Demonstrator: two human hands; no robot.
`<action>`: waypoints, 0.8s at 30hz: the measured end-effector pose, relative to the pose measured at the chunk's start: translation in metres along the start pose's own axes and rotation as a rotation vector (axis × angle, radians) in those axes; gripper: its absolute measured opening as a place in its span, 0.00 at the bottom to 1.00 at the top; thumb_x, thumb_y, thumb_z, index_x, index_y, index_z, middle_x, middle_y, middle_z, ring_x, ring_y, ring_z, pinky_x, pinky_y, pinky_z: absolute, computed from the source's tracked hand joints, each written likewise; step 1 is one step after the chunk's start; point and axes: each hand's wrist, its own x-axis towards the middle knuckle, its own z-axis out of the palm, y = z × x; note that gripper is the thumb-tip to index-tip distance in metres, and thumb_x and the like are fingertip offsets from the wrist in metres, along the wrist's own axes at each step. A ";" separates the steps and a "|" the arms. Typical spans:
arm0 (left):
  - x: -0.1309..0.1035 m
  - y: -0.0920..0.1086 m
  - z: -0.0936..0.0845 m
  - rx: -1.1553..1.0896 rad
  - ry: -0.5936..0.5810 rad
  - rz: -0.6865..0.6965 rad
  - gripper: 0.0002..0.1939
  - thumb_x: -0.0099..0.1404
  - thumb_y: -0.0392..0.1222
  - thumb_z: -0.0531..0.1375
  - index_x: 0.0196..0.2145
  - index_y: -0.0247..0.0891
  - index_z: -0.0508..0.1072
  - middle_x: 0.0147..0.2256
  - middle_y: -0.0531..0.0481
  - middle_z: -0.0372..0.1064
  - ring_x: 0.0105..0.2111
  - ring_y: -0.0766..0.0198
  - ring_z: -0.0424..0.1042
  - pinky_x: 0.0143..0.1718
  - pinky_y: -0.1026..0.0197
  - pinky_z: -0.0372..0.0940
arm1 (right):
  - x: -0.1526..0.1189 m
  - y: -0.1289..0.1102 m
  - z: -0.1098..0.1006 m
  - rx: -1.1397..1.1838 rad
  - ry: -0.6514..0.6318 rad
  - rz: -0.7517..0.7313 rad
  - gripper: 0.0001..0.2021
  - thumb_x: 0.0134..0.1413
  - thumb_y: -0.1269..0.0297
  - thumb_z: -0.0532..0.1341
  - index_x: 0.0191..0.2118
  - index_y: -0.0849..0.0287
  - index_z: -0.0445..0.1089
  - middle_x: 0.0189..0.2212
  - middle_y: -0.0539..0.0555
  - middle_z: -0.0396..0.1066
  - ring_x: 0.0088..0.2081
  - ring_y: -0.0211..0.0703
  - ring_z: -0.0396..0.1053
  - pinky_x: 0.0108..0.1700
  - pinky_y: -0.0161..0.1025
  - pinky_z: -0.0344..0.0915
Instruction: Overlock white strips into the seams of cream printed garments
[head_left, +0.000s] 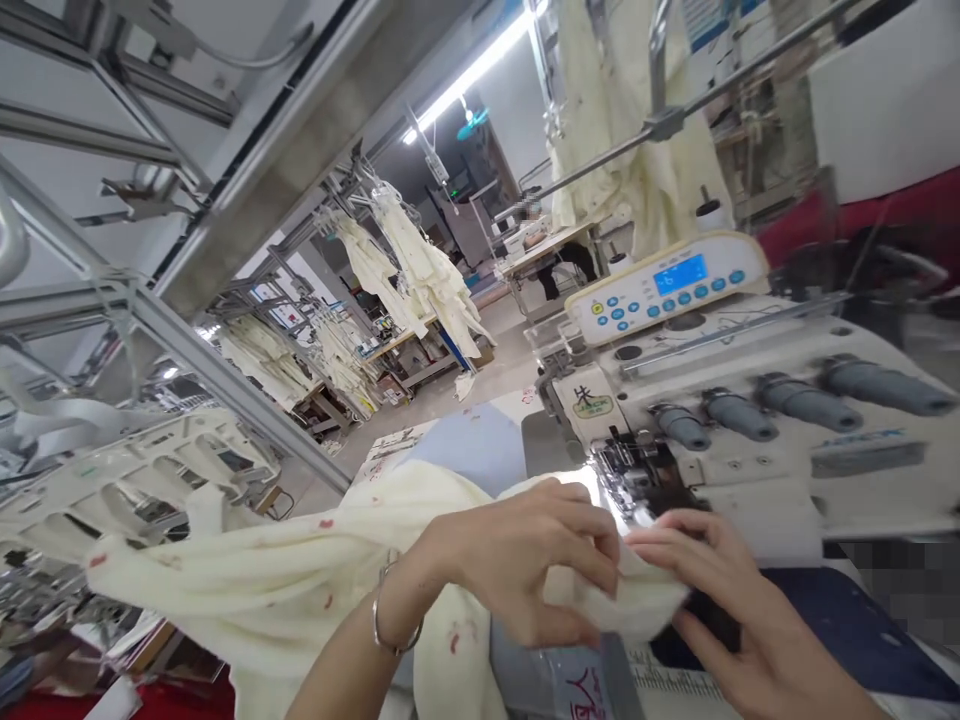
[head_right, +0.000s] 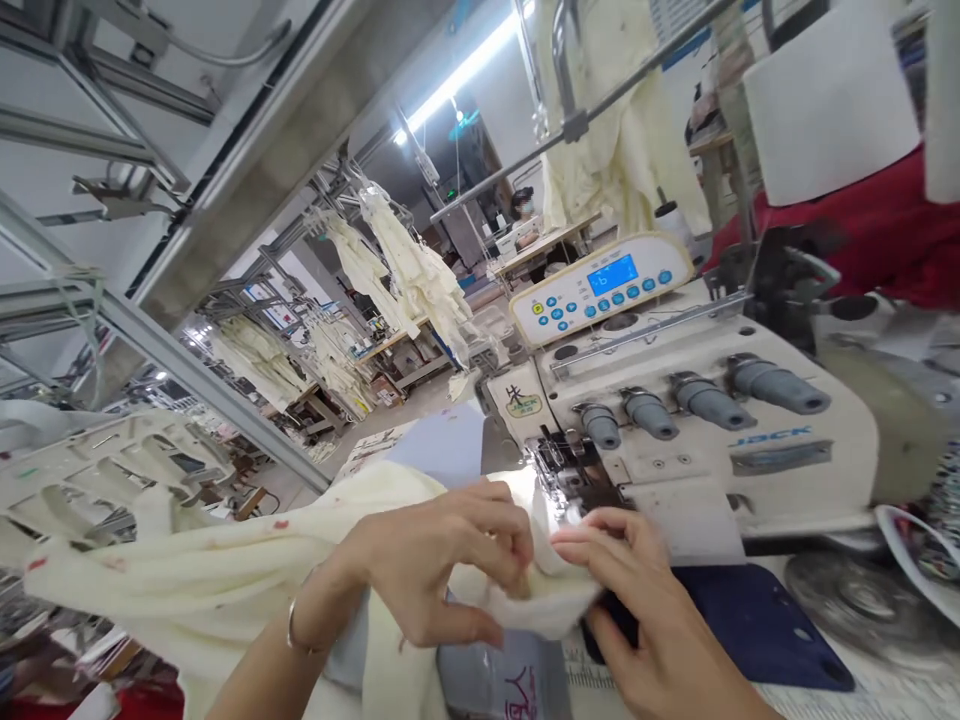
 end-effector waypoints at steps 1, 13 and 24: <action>0.001 0.003 0.002 -0.046 0.052 0.028 0.06 0.57 0.40 0.63 0.30 0.38 0.70 0.38 0.50 0.71 0.38 0.64 0.67 0.48 0.59 0.61 | -0.002 -0.005 -0.001 0.005 -0.010 0.023 0.13 0.57 0.65 0.56 0.49 0.56 0.64 0.46 0.56 0.68 0.53 0.43 0.62 0.48 0.34 0.69; 0.010 -0.034 0.064 0.015 0.397 -0.105 0.15 0.69 0.50 0.54 0.41 0.34 0.69 0.39 0.43 0.72 0.38 0.61 0.70 0.39 0.61 0.64 | -0.022 -0.025 0.008 -0.027 0.142 0.057 0.05 0.58 0.64 0.59 0.40 0.56 0.65 0.37 0.53 0.69 0.47 0.41 0.65 0.46 0.32 0.66; 0.005 -0.020 0.053 -0.115 0.331 -0.056 0.10 0.66 0.36 0.50 0.40 0.35 0.70 0.40 0.42 0.71 0.40 0.61 0.69 0.43 0.59 0.65 | -0.019 -0.018 -0.009 0.054 0.026 0.039 0.04 0.57 0.67 0.57 0.38 0.55 0.68 0.33 0.52 0.70 0.40 0.40 0.69 0.44 0.32 0.68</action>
